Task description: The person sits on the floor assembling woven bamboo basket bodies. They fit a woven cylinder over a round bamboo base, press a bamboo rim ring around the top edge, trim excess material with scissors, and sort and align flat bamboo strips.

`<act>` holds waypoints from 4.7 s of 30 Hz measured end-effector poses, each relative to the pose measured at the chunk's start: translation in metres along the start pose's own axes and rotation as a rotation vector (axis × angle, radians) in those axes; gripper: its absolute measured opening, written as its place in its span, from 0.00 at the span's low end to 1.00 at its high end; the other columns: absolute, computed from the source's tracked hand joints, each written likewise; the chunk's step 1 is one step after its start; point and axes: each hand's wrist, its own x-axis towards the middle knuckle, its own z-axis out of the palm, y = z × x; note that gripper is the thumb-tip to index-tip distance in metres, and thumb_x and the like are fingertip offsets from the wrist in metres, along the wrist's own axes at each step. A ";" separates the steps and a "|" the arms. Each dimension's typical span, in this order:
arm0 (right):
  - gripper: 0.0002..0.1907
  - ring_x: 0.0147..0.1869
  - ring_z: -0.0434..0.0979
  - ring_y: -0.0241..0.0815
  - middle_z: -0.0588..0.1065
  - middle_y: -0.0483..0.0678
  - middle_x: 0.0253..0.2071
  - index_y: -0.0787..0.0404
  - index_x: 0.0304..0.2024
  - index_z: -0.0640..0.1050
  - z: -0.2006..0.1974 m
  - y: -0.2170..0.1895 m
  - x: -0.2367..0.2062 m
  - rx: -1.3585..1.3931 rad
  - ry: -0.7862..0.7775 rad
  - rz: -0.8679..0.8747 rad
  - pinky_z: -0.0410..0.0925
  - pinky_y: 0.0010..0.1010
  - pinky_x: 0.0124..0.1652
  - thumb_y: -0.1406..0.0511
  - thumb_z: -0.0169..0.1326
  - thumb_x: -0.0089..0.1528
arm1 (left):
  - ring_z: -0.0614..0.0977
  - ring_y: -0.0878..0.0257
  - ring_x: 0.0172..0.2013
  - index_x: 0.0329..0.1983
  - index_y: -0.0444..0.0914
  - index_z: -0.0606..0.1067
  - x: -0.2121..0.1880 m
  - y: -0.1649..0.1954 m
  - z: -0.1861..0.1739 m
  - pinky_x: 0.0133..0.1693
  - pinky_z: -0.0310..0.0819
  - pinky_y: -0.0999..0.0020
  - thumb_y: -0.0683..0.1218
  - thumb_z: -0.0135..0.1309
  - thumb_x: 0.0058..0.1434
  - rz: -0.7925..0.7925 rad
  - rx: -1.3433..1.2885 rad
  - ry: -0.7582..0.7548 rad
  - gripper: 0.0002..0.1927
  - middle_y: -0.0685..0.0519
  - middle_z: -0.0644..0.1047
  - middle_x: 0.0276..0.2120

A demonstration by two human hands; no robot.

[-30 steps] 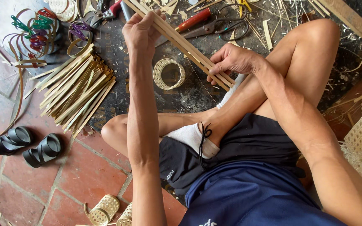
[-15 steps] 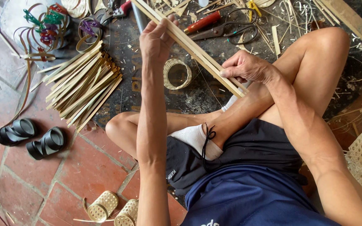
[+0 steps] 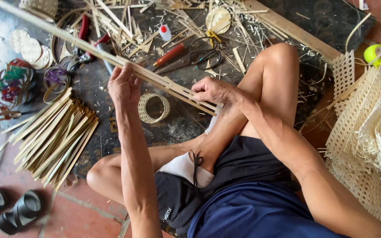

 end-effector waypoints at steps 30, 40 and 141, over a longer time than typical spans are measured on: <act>0.09 0.23 0.70 0.28 0.75 0.44 0.27 0.65 0.46 0.79 -0.014 -0.013 0.018 0.306 0.339 0.057 0.63 0.18 0.22 0.65 0.57 0.67 | 0.86 0.58 0.37 0.62 0.27 0.72 0.026 0.008 0.007 0.38 0.86 0.63 0.39 0.53 0.70 0.280 0.134 -0.129 0.18 0.42 0.83 0.40; 0.11 0.22 0.68 0.27 0.75 0.44 0.26 0.65 0.46 0.79 -0.009 -0.013 0.012 0.345 0.377 0.002 0.60 0.18 0.20 0.65 0.60 0.64 | 0.87 0.52 0.35 0.59 0.28 0.70 0.016 0.008 0.023 0.37 0.86 0.57 0.40 0.49 0.71 0.216 0.141 -0.077 0.15 0.40 0.82 0.36; 0.09 0.22 0.59 0.28 0.63 0.40 0.23 0.61 0.43 0.70 -0.105 -0.079 -0.008 0.284 1.205 -0.503 0.54 0.22 0.22 0.64 0.44 0.77 | 0.71 0.69 0.17 0.49 0.36 0.77 -0.015 -0.086 0.197 0.18 0.62 0.75 0.48 0.46 0.73 -0.232 -0.015 -0.326 0.13 0.53 0.77 0.26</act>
